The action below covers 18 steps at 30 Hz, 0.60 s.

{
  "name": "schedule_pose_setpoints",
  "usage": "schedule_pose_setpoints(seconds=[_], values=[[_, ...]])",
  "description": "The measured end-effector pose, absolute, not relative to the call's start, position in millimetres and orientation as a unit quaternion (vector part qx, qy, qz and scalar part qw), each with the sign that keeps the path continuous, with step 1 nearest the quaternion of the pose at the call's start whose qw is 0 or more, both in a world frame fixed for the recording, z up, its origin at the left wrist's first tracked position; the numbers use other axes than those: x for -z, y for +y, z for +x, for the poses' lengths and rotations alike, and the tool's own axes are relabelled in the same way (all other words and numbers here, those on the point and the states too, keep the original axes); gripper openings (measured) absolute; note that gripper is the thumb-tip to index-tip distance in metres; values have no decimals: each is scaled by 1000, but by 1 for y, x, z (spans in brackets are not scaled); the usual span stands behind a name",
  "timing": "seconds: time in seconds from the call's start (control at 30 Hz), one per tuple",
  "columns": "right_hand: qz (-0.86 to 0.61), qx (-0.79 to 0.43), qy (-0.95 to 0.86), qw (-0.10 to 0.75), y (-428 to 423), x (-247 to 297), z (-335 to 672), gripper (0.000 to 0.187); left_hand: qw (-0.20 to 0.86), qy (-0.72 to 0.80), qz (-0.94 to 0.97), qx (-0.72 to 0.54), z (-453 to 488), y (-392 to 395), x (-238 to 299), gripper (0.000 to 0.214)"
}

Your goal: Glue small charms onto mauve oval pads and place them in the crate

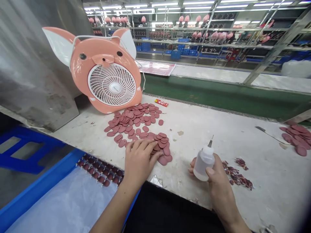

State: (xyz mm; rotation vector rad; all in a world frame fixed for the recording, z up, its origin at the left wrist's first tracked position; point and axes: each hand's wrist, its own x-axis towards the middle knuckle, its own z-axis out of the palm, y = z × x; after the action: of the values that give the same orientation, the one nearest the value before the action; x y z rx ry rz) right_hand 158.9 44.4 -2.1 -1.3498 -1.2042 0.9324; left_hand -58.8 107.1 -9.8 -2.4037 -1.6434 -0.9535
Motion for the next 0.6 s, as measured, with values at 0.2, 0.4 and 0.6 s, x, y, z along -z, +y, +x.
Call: schedule_pose_setpoints(seconds=[0.2,0.4,0.6], values=[[-555,-391,-492,545,32,16,165,29,36,-540,-779,318,-55,100,11,14],[-611,-374,-462,522,31,18,171,31,30,-538,-767,348,-57,91,8,14],[-607,-474,-387,507,29,3,157,39,-11,-441,-789,428,-45,69,-6,19]])
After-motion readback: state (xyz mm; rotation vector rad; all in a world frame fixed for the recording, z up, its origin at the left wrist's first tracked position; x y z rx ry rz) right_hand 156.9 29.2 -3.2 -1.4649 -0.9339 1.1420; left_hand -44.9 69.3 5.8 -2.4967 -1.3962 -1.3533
